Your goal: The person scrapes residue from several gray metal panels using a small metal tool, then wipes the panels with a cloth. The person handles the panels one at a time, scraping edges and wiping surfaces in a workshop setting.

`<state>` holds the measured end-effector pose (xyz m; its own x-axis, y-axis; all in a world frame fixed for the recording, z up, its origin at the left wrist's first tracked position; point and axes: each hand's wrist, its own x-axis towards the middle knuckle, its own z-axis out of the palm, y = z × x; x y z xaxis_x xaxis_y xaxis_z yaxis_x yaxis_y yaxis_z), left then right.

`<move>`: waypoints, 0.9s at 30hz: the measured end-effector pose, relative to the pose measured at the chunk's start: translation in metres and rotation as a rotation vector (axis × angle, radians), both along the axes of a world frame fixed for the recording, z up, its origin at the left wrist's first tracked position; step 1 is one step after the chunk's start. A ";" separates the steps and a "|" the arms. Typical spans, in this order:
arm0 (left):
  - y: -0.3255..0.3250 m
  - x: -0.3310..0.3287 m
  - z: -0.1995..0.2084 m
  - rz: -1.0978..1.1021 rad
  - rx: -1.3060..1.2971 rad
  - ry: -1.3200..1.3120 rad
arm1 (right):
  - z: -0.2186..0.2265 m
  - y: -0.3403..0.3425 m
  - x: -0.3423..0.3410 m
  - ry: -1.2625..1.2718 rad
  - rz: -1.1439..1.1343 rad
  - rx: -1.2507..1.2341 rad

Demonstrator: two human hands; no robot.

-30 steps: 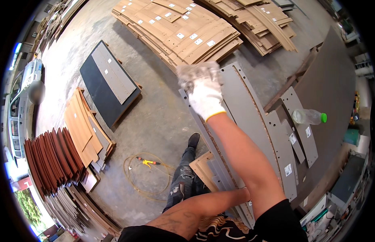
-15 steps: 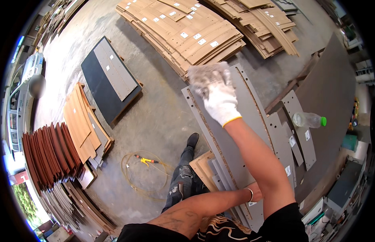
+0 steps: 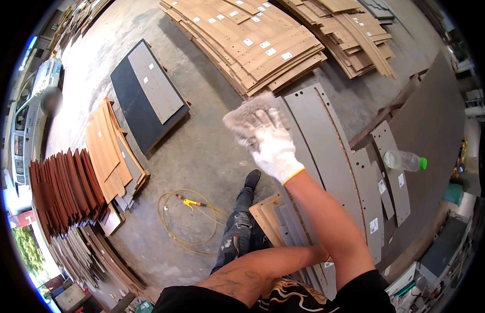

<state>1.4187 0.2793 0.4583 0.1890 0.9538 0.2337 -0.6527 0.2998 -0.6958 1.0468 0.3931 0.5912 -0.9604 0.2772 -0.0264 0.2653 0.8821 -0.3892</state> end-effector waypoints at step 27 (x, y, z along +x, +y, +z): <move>0.020 -0.091 0.080 -0.484 -1.273 -2.550 | 0.030 0.023 0.194 -0.180 -0.550 -0.186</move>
